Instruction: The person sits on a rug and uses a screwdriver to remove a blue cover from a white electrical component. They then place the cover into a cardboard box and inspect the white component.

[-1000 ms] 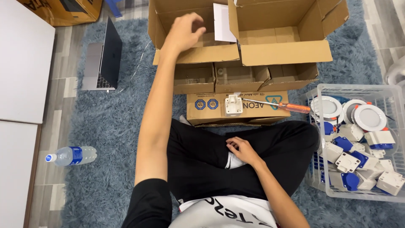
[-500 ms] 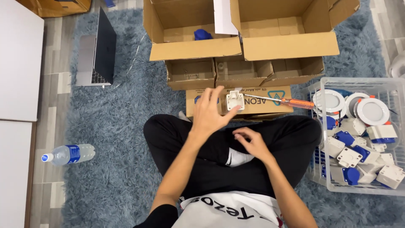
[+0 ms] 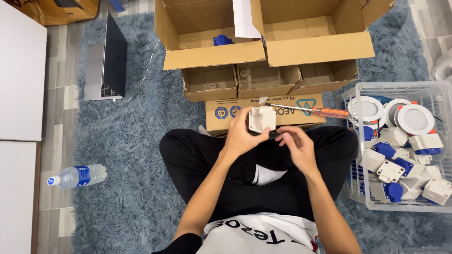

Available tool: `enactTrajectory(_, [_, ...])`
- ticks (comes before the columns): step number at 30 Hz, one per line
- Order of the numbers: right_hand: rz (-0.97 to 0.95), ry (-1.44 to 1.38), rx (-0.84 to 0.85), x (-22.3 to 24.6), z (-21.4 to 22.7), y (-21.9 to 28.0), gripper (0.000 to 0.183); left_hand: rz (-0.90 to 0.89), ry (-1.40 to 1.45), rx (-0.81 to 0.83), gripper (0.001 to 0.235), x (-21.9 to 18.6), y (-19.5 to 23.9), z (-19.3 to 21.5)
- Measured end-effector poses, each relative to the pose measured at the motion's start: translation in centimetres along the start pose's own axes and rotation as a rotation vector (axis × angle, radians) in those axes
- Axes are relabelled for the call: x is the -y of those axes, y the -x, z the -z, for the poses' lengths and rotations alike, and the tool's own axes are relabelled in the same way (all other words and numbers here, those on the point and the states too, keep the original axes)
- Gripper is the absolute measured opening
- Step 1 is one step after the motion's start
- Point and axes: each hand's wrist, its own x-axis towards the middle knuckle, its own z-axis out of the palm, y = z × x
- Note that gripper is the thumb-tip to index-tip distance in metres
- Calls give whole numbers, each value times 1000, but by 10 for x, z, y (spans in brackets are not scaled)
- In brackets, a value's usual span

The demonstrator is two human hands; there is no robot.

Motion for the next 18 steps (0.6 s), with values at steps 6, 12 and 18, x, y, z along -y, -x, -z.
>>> enactTrajectory(6, [99, -101, 103, 13, -10, -7, 46, -10, 437, 132, 75, -17, 16, 15])
enactTrajectory(12, [199, -14, 120, 40, -20, -5, 56, -73, 571, 144, 71, -39, 23, 22])
enactTrajectory(18, [375, 38, 111, 80, -26, -7, 55, -144, 715, 130, 67, -46, 25, 17])
